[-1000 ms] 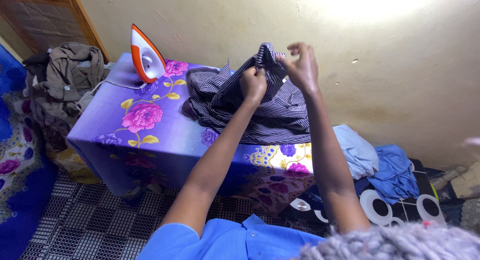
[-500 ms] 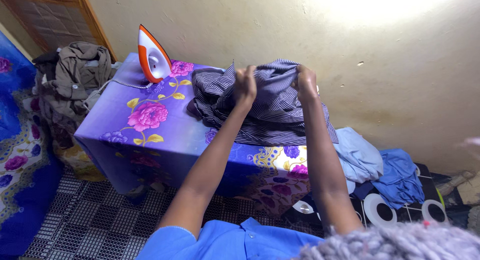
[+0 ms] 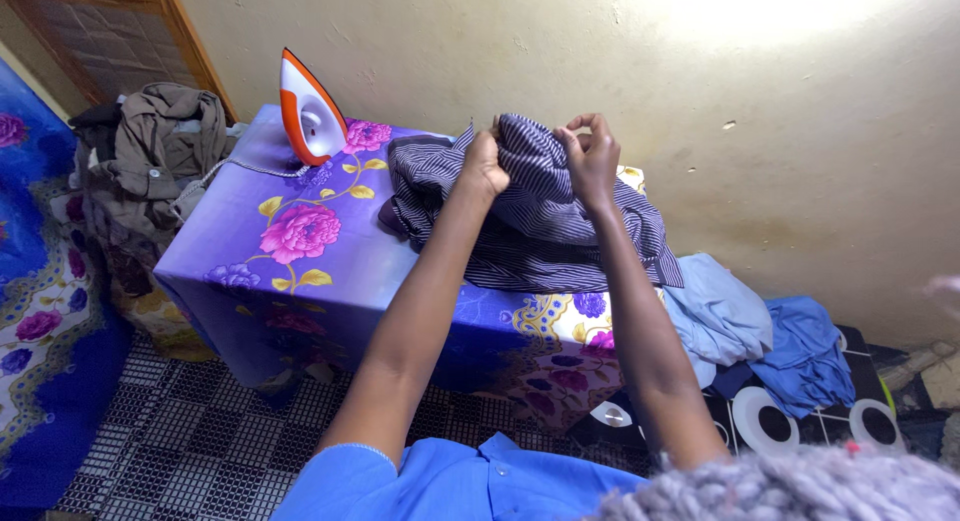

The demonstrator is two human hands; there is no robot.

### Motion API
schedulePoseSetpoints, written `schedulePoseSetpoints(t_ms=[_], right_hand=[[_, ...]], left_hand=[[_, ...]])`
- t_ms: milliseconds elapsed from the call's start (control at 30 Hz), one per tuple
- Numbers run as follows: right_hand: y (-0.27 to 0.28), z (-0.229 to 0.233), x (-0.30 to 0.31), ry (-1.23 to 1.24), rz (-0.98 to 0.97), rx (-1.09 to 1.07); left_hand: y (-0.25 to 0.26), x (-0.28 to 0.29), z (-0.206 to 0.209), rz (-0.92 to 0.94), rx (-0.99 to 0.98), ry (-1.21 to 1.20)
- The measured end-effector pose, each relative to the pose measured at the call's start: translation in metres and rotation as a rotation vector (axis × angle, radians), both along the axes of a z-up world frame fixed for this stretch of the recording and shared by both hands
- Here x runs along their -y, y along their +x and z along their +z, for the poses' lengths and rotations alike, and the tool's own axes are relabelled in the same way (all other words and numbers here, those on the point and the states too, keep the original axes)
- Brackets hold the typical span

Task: The person buttons a striped shirt on a floral-patterned table. They align the placket, insert buttons through buttonholes, and smooth the fabric. An iron is visible on the table but not used.

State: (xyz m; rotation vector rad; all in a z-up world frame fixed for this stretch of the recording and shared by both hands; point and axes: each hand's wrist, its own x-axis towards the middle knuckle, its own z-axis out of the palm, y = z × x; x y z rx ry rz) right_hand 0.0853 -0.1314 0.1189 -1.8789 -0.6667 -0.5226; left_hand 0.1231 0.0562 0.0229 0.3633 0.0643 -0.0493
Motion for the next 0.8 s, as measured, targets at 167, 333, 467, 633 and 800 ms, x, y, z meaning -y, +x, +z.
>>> schedulePoseSetpoints(t_ms=[167,333,467,633,800], right_hand=[[-0.008,0.02,-0.008,-0.179,-0.318,0.275],[-0.028,0.054,-0.002,-0.448,0.111,0.131],[-0.037,0.052,-0.009,-0.524,0.085,0.046],[0.0,0.046,0.008,-0.187,0.17,0.147],[0.043,0.058,0.041,0.426,0.51,-0.247]], left_hand=[[0.021,-0.004,-0.027,0.238,-0.112,0.073],[0.026,-0.009,-0.021,0.347,-0.054,0.151],[0.01,-0.006,-0.006,0.228,0.177,0.055],[-0.05,0.001,0.008,0.236,0.281,0.634],[-0.087,-0.002,-0.062,0.452,0.03,2.128]])
